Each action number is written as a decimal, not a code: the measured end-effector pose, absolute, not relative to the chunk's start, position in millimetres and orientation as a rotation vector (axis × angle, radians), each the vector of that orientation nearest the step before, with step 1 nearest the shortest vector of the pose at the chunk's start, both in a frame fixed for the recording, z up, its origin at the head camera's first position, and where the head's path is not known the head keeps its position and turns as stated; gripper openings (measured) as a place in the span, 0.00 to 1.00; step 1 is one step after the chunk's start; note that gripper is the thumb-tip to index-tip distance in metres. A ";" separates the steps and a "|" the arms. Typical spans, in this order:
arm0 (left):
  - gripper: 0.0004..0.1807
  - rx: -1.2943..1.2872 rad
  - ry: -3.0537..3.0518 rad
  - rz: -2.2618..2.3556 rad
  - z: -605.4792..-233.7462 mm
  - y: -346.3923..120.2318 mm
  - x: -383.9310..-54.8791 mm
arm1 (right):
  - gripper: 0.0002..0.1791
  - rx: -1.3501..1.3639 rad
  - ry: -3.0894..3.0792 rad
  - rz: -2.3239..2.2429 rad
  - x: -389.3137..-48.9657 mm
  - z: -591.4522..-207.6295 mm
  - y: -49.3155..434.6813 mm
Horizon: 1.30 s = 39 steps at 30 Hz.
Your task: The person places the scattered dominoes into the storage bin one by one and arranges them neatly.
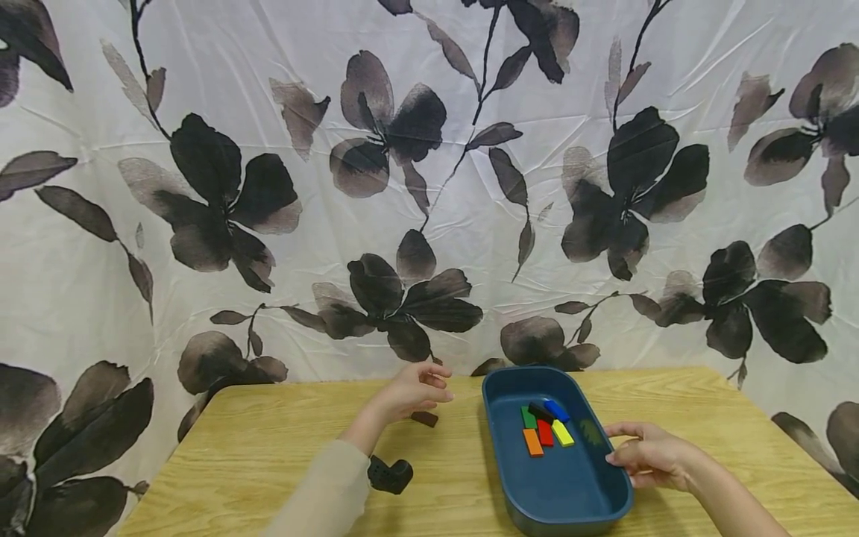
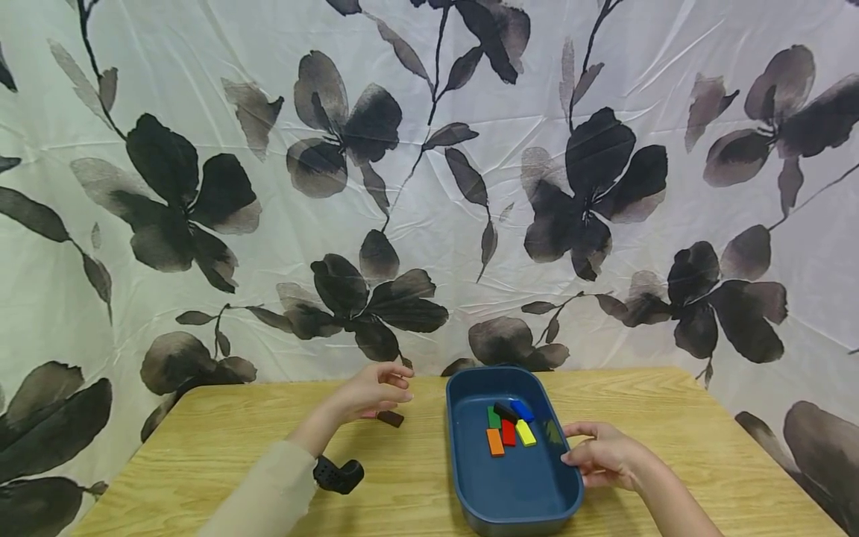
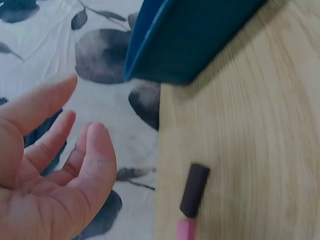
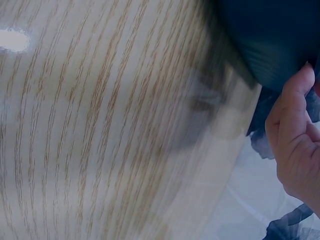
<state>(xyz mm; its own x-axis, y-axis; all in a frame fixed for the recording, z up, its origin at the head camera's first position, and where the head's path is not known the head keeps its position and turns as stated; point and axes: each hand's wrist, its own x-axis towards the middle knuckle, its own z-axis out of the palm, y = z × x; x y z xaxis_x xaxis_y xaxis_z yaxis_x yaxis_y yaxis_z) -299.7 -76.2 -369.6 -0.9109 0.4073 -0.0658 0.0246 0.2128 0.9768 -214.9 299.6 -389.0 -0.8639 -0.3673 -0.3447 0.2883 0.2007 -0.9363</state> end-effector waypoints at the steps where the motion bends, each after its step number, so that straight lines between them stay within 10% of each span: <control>1: 0.23 0.407 2.177 1.744 -370.9 -79.5 -299.8 | 0.35 -0.074 1.980 -1.710 -214.8 -389.0 299.6; 39: 0.28 0.096 2.409 1.888 -432.9 -153.0 -306.9 | 0.36 -0.082 1.961 -1.725 -214.8 -390.2 299.6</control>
